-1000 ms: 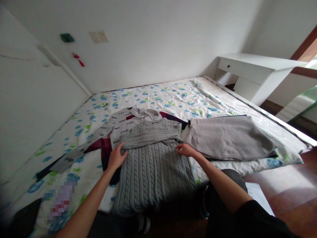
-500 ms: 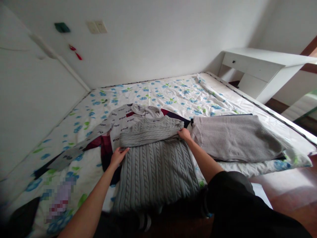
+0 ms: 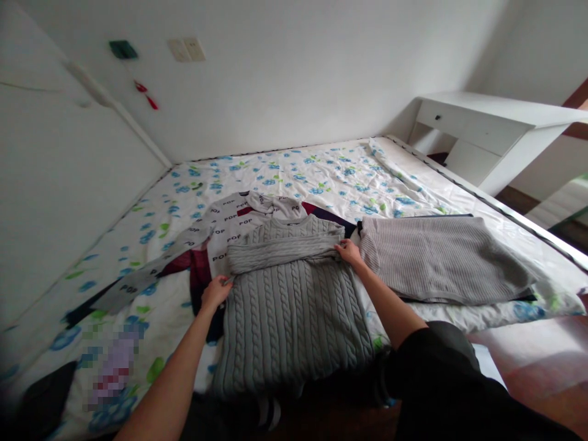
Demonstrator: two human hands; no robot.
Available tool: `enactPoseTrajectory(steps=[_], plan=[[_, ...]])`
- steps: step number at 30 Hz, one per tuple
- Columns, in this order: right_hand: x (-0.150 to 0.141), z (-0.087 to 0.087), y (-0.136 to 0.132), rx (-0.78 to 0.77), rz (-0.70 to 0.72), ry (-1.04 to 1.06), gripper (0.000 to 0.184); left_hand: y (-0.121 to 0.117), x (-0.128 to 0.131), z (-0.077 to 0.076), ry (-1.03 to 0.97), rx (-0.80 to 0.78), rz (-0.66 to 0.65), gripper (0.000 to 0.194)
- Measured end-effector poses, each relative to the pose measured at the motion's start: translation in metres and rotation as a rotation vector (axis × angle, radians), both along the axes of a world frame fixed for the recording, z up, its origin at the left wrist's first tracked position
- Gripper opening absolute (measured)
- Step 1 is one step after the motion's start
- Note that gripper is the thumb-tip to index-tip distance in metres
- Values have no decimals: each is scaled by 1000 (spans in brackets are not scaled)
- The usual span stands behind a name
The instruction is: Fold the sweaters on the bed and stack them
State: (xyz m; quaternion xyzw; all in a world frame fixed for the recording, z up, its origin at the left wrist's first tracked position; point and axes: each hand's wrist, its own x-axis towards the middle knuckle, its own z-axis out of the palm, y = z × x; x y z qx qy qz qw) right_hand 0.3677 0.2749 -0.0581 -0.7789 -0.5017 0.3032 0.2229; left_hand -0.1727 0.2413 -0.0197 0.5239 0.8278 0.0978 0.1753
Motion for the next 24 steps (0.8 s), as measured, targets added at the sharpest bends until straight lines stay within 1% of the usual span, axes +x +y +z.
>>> enactPoseTrajectory(steps=[3,4,5,7,9,12,14,15,17,18,20,22,24], plan=[[2,-8,-18,18,68,3,67,5,-3,1,-132,2,-29,35],[3,-10,-25,14,99,-16,70,5,-4,2,-197,1,-30,41],[3,-12,-32,4,120,-44,69,5,-5,4,-265,-2,-23,45],[3,-15,-46,-13,116,-115,56,-1,-6,8,-411,-29,-2,50],[2,-17,-56,-23,86,-170,45,-10,-4,13,-554,-97,7,48],[3,-17,-61,-34,79,-210,40,-22,0,20,-695,-193,20,44],[5,-15,-57,-42,115,-180,42,-25,1,26,-729,-201,57,45],[8,-13,-52,-48,141,-131,46,-24,0,28,-741,-185,82,46],[14,-9,-39,-71,184,3,61,-18,-4,32,-794,-111,133,45],[18,-7,-32,-80,180,57,68,-13,-6,34,-843,-64,167,44],[23,-3,-17,-74,110,95,76,0,-10,35,-980,9,256,37],[23,-1,-3,-33,7,89,74,16,-10,34,-1123,45,351,28],[18,-1,10,24,-22,118,69,31,-5,31,-1205,63,409,21]])
